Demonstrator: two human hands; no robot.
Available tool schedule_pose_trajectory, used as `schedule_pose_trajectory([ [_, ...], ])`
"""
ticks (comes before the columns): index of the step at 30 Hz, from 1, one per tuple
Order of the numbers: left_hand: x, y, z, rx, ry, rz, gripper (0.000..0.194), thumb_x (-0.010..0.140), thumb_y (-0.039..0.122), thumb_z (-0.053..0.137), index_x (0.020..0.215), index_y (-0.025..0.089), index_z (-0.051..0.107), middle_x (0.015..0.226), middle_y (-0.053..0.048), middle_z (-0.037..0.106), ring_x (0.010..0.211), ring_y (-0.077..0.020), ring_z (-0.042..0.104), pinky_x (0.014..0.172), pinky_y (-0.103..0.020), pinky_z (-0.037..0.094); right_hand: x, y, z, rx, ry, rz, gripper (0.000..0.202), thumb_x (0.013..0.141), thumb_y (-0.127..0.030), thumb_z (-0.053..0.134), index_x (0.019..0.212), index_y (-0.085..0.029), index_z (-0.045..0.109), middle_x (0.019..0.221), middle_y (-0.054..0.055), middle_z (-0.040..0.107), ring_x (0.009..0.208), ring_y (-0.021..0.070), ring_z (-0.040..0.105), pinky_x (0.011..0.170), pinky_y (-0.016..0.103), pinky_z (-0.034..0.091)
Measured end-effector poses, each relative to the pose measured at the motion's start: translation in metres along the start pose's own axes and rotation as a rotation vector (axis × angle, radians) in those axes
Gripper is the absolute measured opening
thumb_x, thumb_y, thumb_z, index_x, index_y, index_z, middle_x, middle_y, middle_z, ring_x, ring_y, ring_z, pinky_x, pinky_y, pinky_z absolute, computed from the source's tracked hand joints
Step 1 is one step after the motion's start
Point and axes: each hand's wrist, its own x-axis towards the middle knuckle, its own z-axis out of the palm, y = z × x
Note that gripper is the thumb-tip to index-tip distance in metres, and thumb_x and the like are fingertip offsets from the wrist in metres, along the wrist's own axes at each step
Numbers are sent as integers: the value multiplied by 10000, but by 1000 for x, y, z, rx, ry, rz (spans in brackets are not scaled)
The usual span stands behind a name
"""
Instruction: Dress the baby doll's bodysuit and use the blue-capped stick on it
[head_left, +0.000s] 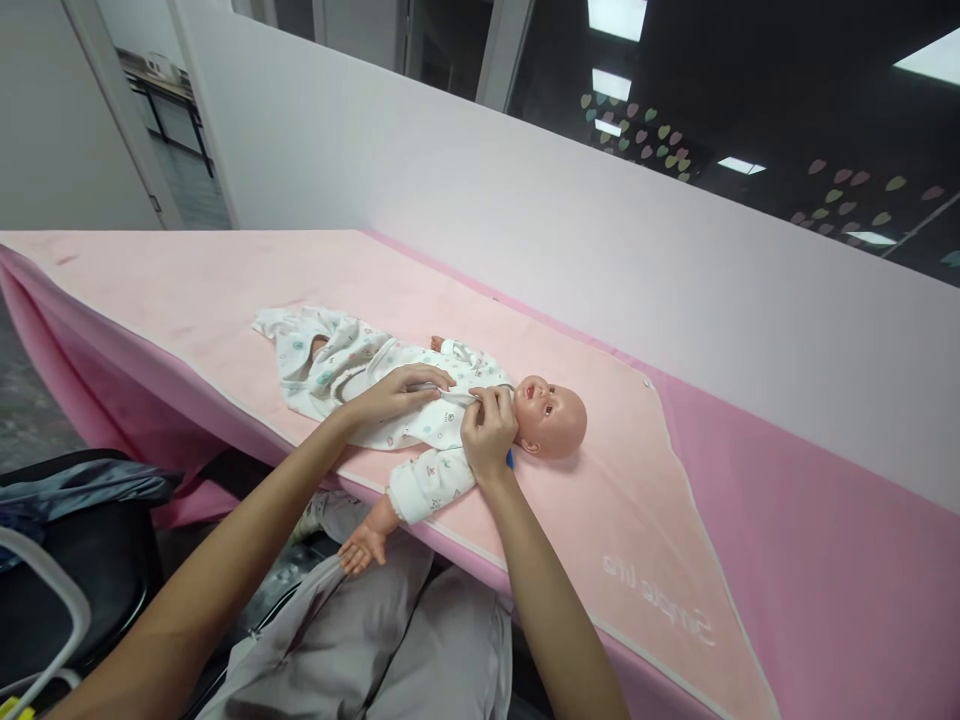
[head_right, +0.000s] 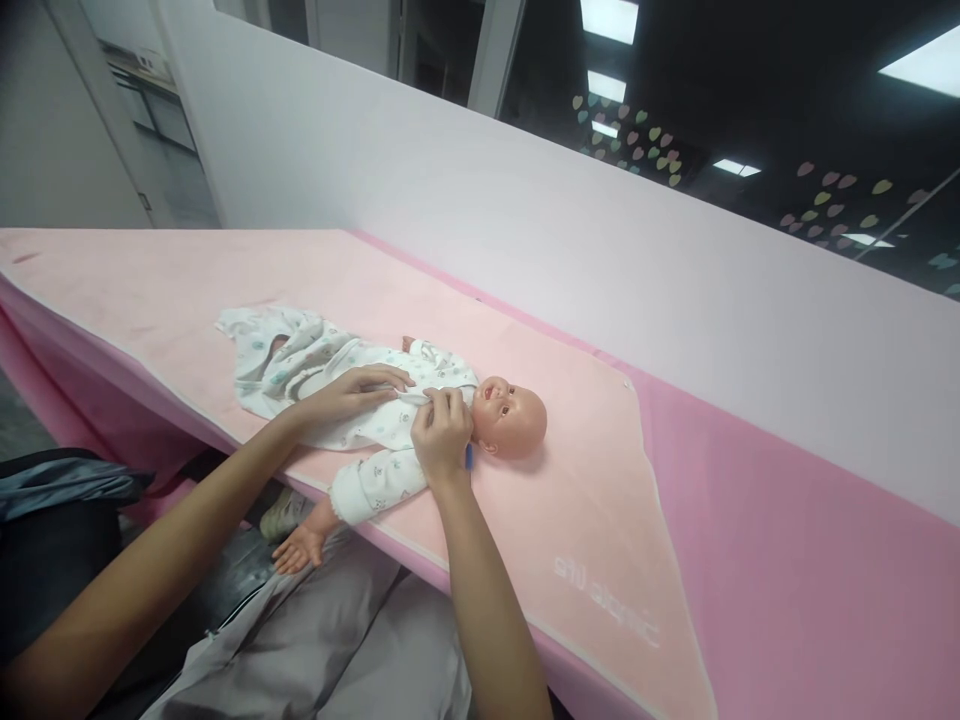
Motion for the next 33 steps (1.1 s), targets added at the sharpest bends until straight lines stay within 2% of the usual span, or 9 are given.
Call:
schedule_pose_trajectory([
  [2, -1, 1, 3, 39, 26, -21, 334, 870, 408, 454, 993, 150, 628, 1081, -92, 601, 1025, -203, 538, 911, -300, 408, 0, 0, 0, -2, -12, 4, 246, 780, -62, 387, 813, -159, 611, 796, 38, 550, 777, 106, 503, 702, 215, 399],
  [5, 0, 0, 8, 193, 126, -64, 333, 890, 402, 408, 978, 161, 621, 1013, -73, 619, 964, -197, 551, 879, -300, 410, 1, -1, -1, -4, -40, 18, 243, 771, -62, 382, 790, -156, 605, 790, 38, 549, 764, 107, 501, 699, 219, 395],
  [9, 2, 1, 15, 357, 211, -50, 343, 910, 382, 371, 1035, 189, 625, 1031, -63, 625, 984, -204, 534, 896, -316, 381, 2, -1, -2, 14, -69, 22, 226, 738, -48, 384, 736, -151, 585, 770, 34, 541, 754, 104, 504, 690, 218, 392],
  [16, 3, 3, 15, 369, 232, -56, 347, 892, 413, 425, 1013, 185, 657, 994, -60, 645, 951, -206, 553, 853, -295, 395, 2, -1, -1, 70, -61, 30, 214, 703, -36, 386, 694, -147, 569, 725, 22, 530, 708, 98, 498, 646, 209, 382],
  [24, -2, 6, 2, 169, 149, -82, 335, 841, 401, 503, 1010, 171, 678, 1047, -68, 638, 990, -211, 557, 880, -278, 406, 1, 1, 0, 80, -73, 56, 234, 722, -47, 371, 697, -149, 580, 746, 31, 534, 723, 99, 504, 671, 214, 398],
  [28, 0, 7, 5, 206, 175, -74, 352, 850, 414, 488, 1048, 184, 667, 1040, -65, 640, 979, -209, 551, 872, -287, 403, 1, 1, 0, 91, -72, 44, 223, 718, -45, 372, 683, -148, 567, 734, 28, 530, 713, 98, 500, 657, 214, 394],
  [33, 3, 6, 8, 244, 196, -100, 308, 836, 392, 499, 968, 181, 679, 997, -53, 653, 945, -204, 559, 854, -285, 406, 0, 1, -1, 110, -63, 27, 208, 709, -42, 362, 647, -149, 530, 697, 24, 510, 679, 96, 486, 636, 214, 394],
])
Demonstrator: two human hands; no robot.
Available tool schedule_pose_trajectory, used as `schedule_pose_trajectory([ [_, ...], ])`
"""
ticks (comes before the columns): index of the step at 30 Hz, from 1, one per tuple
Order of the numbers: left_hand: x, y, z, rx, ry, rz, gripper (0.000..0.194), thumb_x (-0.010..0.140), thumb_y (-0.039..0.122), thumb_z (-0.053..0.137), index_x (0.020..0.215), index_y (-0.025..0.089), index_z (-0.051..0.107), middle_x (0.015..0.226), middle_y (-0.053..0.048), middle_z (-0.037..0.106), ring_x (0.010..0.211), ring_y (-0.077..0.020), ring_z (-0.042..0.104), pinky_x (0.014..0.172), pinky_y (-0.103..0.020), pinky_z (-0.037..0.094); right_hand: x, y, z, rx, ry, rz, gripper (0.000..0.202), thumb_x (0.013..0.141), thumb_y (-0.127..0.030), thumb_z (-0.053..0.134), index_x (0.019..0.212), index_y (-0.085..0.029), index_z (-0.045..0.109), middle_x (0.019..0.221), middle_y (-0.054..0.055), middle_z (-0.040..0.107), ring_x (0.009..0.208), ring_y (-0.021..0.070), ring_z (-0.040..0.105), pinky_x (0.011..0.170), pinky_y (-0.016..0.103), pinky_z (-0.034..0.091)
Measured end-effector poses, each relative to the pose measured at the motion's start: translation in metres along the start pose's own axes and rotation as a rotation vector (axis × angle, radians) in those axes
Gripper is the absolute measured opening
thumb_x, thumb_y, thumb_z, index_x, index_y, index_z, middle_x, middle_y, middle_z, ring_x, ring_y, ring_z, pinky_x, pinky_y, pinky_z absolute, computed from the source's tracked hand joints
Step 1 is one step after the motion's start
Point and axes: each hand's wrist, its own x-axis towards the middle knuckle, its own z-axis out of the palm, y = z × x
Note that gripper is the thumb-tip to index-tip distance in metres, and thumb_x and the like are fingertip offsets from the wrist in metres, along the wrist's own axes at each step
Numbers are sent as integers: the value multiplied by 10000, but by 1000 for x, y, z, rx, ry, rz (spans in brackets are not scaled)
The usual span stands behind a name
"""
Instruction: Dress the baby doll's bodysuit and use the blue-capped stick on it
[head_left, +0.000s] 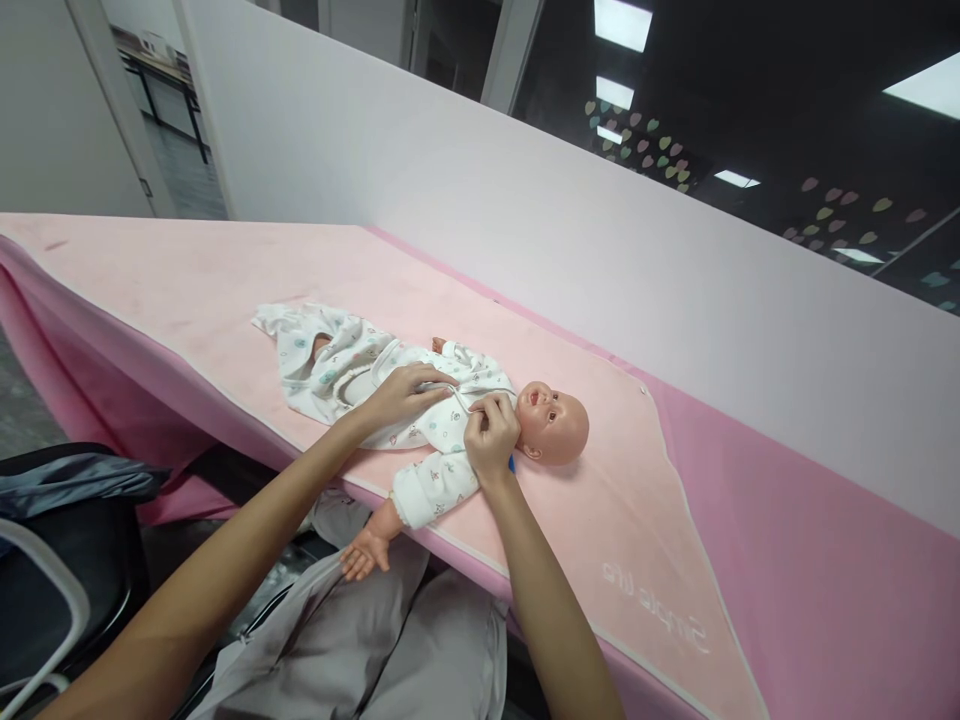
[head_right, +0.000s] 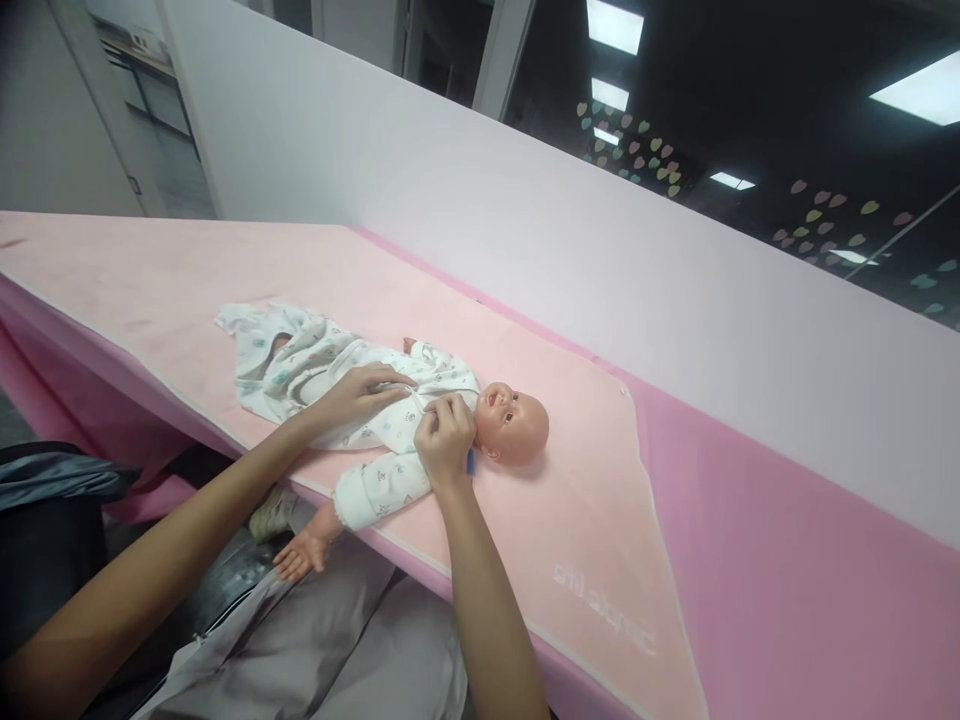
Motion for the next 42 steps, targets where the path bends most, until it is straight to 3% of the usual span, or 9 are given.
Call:
schedule_pose_trajectory([
  [7, -1, 0, 4, 65, 108, -19, 324, 801, 393, 537, 998, 162, 651, 978, -61, 634, 898, -199, 562, 794, -272, 418, -2, 0, -1, 75, 90, -54, 204, 733, -41, 368, 690, -153, 534, 738, 30, 512, 716, 95, 505, 663, 215, 425],
  [14, -29, -17, -17, 235, 209, -43, 300, 792, 446, 541, 846, 184, 676, 920, -59, 599, 928, -218, 507, 871, -327, 370, 1, -3, -2, 116, 136, 37, 206, 787, -78, 335, 766, -153, 526, 804, 54, 517, 798, 117, 512, 746, 267, 463],
  [19, -42, -30, -27, 125, 143, -24, 306, 817, 448, 521, 860, 186, 672, 932, -52, 636, 920, -201, 530, 862, -305, 387, 2, -5, -3, 93, 149, 29, 209, 787, -78, 332, 766, -156, 524, 788, 50, 513, 785, 118, 505, 738, 269, 461],
  [25, -43, -31, -28, -43, 61, -29, 324, 828, 459, 502, 859, 166, 637, 942, -67, 633, 907, -197, 556, 818, -274, 418, 1, -5, -3, 109, 150, 19, 200, 790, -77, 340, 779, -153, 525, 788, 47, 520, 790, 113, 505, 738, 262, 458],
  [35, -35, -27, -19, 181, 119, -92, 366, 879, 475, 407, 836, 175, 612, 858, -49, 653, 793, -197, 563, 701, -266, 374, 1, -5, -2, 112, 131, 24, 190, 773, -60, 361, 755, -149, 528, 765, 40, 522, 769, 109, 499, 715, 250, 450],
  [39, -38, -28, -23, 199, 95, -59, 377, 819, 508, 493, 867, 171, 656, 914, -60, 663, 848, -214, 572, 763, -279, 393, 0, -4, -2, 130, 131, 24, 189, 764, -45, 375, 743, -145, 534, 765, 35, 519, 764, 103, 498, 709, 242, 446],
  [42, -42, -29, -29, 164, 67, -111, 420, 739, 541, 574, 915, 175, 680, 975, -63, 663, 905, -227, 578, 780, -268, 416, 0, -3, -1, 115, 134, 14, 199, 764, -47, 367, 729, -145, 536, 758, 33, 518, 754, 101, 498, 702, 238, 446],
])
